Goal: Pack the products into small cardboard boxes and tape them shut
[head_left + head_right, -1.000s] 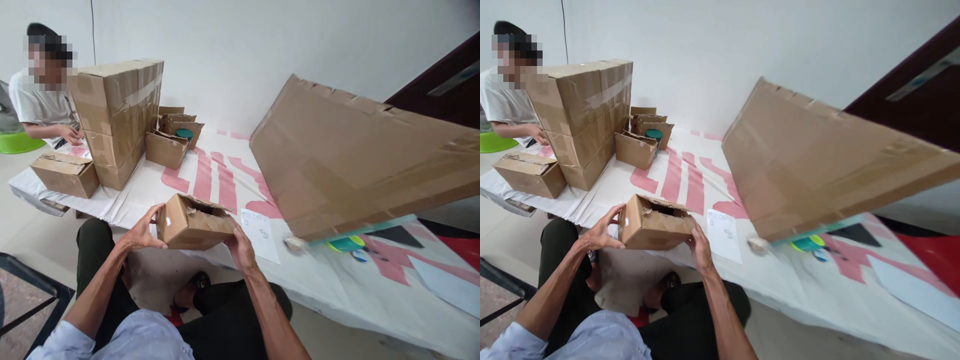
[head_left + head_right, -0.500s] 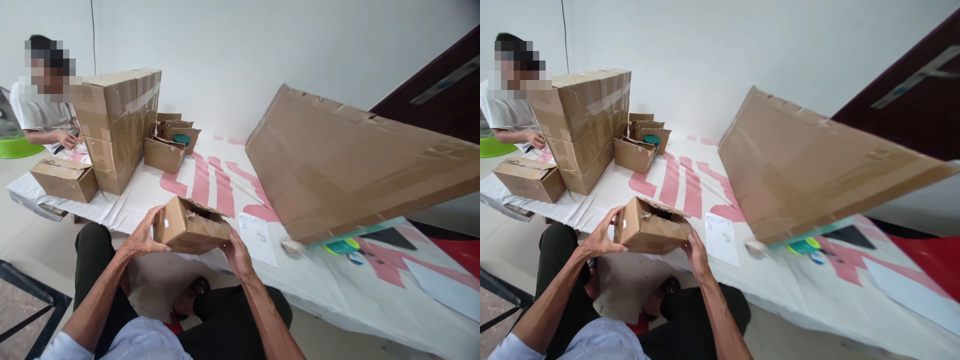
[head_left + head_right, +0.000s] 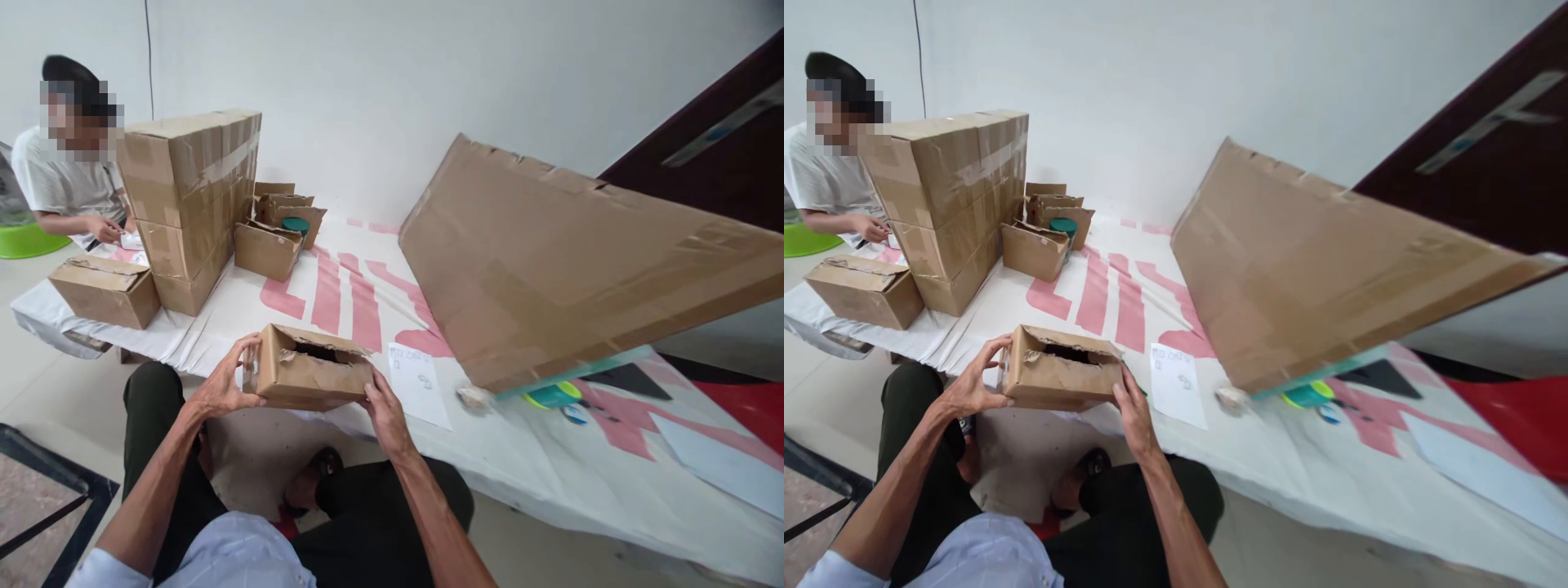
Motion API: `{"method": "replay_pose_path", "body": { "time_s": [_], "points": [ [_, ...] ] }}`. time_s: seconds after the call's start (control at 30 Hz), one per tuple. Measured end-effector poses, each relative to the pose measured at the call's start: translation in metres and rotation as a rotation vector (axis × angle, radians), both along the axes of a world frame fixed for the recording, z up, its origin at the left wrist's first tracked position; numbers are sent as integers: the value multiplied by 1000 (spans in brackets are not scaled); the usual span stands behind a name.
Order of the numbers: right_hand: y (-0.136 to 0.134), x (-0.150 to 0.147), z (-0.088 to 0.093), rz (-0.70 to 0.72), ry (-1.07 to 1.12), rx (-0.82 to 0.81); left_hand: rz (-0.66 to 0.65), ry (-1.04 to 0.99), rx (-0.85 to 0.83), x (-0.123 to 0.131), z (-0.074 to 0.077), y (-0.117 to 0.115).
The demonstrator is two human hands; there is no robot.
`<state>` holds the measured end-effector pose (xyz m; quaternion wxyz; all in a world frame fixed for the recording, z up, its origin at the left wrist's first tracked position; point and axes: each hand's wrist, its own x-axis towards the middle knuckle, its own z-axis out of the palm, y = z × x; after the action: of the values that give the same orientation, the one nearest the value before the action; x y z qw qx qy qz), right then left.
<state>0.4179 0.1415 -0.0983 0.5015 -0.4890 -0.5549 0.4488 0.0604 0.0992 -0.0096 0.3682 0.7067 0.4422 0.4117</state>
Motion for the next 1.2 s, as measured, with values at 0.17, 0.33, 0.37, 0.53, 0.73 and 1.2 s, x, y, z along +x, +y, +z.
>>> {"method": "replay_pose_path", "body": {
  "time_s": [0.17,0.33,0.37,0.53,0.73,1.2],
  "points": [
    [-15,-18,33,0,-203,64,1,-75,-74,-14,-7,-1],
    [-19,-30,47,22,-281,101,-34,-12,-126,-30,-4,7],
    [-19,-31,48,26,-293,108,-52,-1,-131,-32,-2,9],
    [-14,-30,60,47,-394,258,-61,-81,-203,-36,8,20],
    [-19,-26,73,-10,-438,551,33,-38,-223,-27,15,25],
    [-22,-11,105,240,-576,630,-125,279,-179,-27,41,26]
  ]
}}
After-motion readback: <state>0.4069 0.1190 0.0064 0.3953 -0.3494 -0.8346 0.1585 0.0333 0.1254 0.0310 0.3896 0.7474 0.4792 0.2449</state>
